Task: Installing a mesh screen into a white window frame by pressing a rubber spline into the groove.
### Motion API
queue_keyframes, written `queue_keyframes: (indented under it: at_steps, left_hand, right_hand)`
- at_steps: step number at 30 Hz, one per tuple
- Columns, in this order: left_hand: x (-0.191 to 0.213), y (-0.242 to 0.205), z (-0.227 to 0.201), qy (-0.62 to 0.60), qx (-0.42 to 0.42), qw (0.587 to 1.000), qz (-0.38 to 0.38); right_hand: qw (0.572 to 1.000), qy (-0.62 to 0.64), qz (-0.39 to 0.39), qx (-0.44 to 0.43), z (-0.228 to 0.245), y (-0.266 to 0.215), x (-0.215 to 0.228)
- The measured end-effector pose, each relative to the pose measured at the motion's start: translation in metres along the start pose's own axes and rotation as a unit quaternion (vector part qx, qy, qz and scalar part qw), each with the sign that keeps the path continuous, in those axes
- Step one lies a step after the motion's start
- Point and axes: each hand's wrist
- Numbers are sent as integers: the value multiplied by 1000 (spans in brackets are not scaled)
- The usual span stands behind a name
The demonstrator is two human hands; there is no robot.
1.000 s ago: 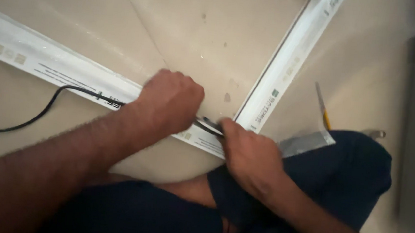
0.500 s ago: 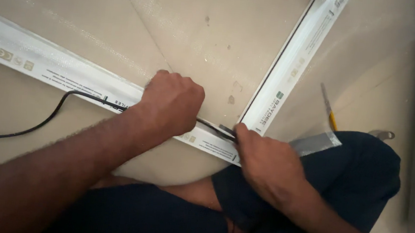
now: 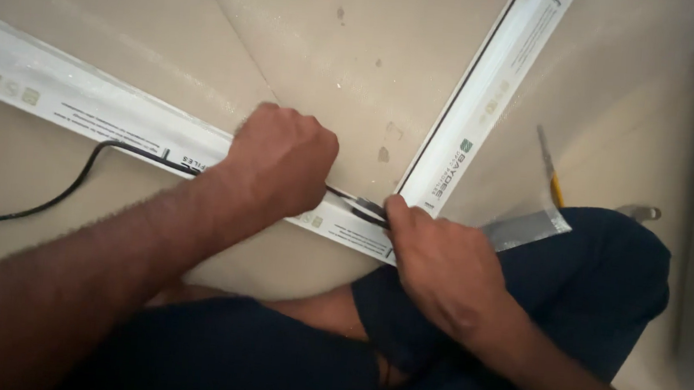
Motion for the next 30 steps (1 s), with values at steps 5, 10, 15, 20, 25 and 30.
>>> queue_keyframes:
  at_steps: [5,10,15,20,25,30]
  left_hand:
    - [6,0,-1,-18,-25,999,-23]
    - [5,3,-6,-102,-29,993,-42]
    - [7,11,-19,-89,-18,995,38]
    - [0,20,-32,-50,-21,997,50]
    - [-2,21,-36,-12,-54,998,28]
    - [-12,19,-31,-36,-71,997,7]
  right_hand:
    - [999,39,-34,-11,-5,1,1]
    - [999,36,-3,-36,-14,3,-1]
    - [994,77,30,-74,-12,6,5]
    - [992,87,51,-76,-15,6,8]
    - [988,118,49,-83,-25,-1,13]
    - [990,125,-19,-69,-39,-19,4]
Point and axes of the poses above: each hand's wrist, its own y-axis towards the middle knuckle, its own x-axis out of the back of the hand, z = x × y, and after that the axes turned 1 degree about z, right-handed
